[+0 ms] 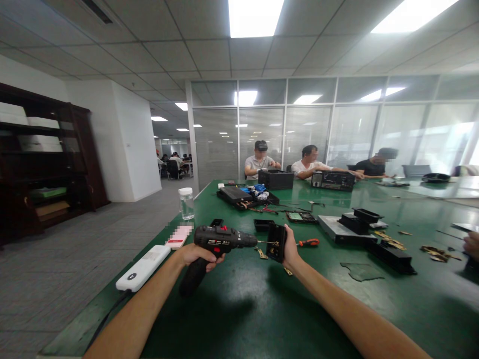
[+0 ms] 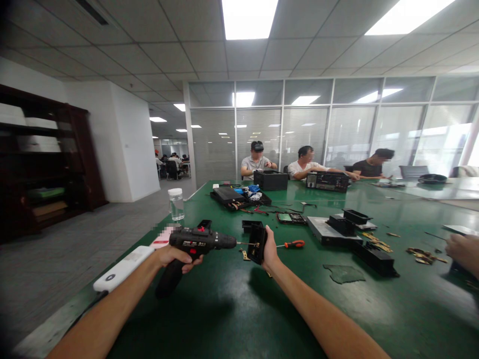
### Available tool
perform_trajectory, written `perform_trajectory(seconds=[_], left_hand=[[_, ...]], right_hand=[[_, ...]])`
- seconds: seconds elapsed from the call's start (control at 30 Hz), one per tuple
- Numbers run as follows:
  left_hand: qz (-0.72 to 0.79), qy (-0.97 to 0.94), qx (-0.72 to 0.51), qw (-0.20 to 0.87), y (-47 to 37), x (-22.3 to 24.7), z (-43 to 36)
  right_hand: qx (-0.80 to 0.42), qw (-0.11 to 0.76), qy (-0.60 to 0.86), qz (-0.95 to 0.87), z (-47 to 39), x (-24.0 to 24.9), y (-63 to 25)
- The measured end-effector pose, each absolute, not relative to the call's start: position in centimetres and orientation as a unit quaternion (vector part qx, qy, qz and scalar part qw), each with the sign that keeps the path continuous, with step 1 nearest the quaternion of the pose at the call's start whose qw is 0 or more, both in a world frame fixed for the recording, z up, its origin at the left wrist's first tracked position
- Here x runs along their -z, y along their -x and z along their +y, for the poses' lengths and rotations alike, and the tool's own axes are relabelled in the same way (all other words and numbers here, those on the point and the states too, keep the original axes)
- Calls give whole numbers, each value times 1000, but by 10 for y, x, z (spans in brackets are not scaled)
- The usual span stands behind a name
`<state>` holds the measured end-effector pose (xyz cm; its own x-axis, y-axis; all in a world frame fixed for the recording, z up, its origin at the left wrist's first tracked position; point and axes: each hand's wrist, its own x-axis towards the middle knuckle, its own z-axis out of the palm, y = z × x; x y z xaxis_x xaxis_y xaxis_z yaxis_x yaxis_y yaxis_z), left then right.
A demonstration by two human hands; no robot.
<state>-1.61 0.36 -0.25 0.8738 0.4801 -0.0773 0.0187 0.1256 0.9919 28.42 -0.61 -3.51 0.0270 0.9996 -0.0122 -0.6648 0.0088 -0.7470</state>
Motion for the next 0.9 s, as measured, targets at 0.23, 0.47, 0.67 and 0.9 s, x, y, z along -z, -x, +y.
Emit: perform_trajectory(seconds=[0.23, 0.47, 0.67, 0.9], left_hand=[[193, -647, -162, 719, 17, 4, 5], [188, -652, -164, 716, 17, 4, 4], [192, -654, -162, 714, 17, 3, 5], [183, -660, -158, 712, 16, 2, 4]], right_hand=[[-628, 660, 306, -277, -3, 38, -285], [-635, 654, 297, -283, -5, 37, -284], [-640, 653, 292, -282, -7, 35, -283], [-635, 656, 294, -281, -6, 37, -284]])
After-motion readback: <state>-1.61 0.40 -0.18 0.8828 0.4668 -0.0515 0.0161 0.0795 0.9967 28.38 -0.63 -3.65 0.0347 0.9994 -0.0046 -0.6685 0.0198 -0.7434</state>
